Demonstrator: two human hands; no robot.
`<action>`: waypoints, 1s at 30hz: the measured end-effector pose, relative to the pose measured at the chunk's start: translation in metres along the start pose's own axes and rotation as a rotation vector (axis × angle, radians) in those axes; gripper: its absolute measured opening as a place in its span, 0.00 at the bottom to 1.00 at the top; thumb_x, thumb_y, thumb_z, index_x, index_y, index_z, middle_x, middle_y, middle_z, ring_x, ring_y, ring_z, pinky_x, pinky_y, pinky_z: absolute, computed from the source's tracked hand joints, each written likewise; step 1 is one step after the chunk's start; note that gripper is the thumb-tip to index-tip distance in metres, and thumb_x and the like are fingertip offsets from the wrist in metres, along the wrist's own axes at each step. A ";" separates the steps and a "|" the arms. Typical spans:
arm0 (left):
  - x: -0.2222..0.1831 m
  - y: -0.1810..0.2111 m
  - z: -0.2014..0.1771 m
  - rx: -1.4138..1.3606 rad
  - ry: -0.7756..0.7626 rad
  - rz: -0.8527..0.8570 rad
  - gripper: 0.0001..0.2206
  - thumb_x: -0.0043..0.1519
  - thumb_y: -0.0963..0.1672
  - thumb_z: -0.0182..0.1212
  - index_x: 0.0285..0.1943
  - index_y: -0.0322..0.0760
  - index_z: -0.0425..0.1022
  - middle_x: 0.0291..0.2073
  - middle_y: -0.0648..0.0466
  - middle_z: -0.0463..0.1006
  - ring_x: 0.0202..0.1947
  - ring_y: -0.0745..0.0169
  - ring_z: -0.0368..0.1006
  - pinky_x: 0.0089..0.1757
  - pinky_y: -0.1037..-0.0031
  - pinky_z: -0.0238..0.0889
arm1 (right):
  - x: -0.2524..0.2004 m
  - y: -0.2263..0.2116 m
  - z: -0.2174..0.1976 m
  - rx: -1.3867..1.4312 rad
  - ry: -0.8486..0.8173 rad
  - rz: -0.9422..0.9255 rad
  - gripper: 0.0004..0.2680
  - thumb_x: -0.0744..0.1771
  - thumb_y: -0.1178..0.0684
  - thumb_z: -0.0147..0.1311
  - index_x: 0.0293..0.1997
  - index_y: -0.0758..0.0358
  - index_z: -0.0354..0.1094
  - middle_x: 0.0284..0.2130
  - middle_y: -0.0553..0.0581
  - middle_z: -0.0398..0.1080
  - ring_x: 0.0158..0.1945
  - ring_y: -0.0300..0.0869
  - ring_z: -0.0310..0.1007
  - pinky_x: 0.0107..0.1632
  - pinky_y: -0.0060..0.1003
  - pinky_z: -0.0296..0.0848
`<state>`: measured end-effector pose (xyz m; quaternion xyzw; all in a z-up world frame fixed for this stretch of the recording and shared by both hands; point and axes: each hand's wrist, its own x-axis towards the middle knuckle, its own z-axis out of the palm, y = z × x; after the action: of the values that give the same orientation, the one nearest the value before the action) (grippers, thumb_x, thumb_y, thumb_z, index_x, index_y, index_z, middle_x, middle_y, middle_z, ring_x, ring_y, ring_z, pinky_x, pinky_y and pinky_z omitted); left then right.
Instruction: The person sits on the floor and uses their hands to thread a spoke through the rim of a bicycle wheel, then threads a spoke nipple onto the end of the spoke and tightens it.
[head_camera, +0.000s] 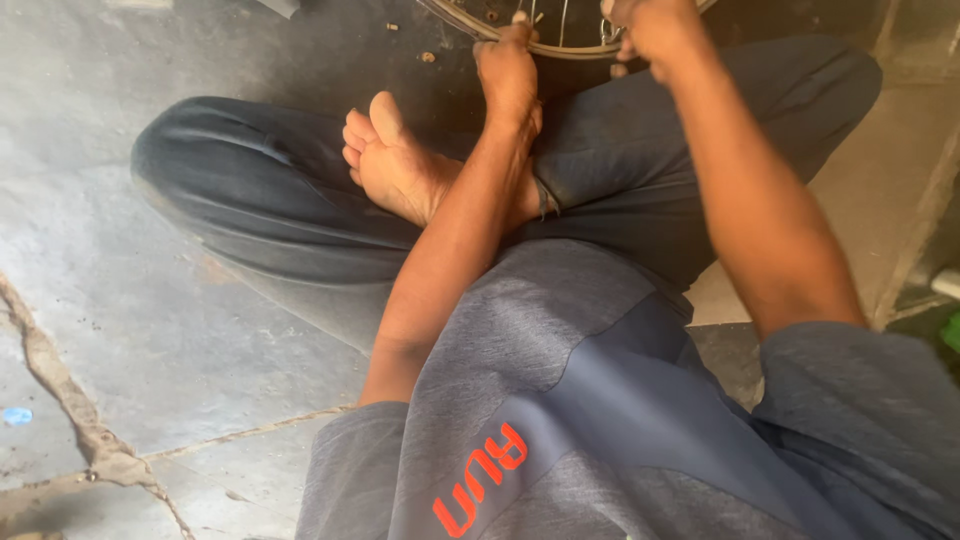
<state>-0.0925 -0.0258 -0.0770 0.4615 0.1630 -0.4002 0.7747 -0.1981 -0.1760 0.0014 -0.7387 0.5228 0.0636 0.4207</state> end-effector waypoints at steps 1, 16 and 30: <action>0.000 0.002 -0.001 0.032 0.069 0.029 0.12 0.62 0.44 0.58 0.43 0.23 0.70 0.35 0.45 0.77 0.39 0.58 0.71 0.46 0.67 0.64 | -0.007 -0.005 0.008 0.006 0.002 -0.007 0.07 0.70 0.51 0.59 0.40 0.62 0.70 0.24 0.44 0.69 0.22 0.31 0.67 0.25 0.31 0.74; 0.023 0.040 -0.016 -0.159 0.044 0.266 0.07 0.62 0.39 0.57 0.32 0.33 0.64 0.20 0.58 0.65 0.20 0.70 0.58 0.27 0.74 0.54 | -0.041 -0.032 0.011 0.379 0.020 -0.070 0.05 0.70 0.56 0.59 0.37 0.62 0.70 0.25 0.48 0.71 0.19 0.31 0.64 0.24 0.31 0.71; 0.026 0.053 -0.020 -0.246 -0.054 0.276 0.07 0.66 0.42 0.54 0.40 0.31 0.64 0.22 0.55 0.67 0.21 0.63 0.64 0.29 0.68 0.62 | -0.020 0.019 -0.019 0.339 0.035 -0.083 0.04 0.68 0.62 0.54 0.43 0.70 0.74 0.29 0.54 0.73 0.23 0.34 0.66 0.26 0.32 0.68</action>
<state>-0.0327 -0.0074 -0.0727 0.3705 0.1250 -0.2794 0.8770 -0.2294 -0.1764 0.0138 -0.6793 0.5023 -0.0559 0.5321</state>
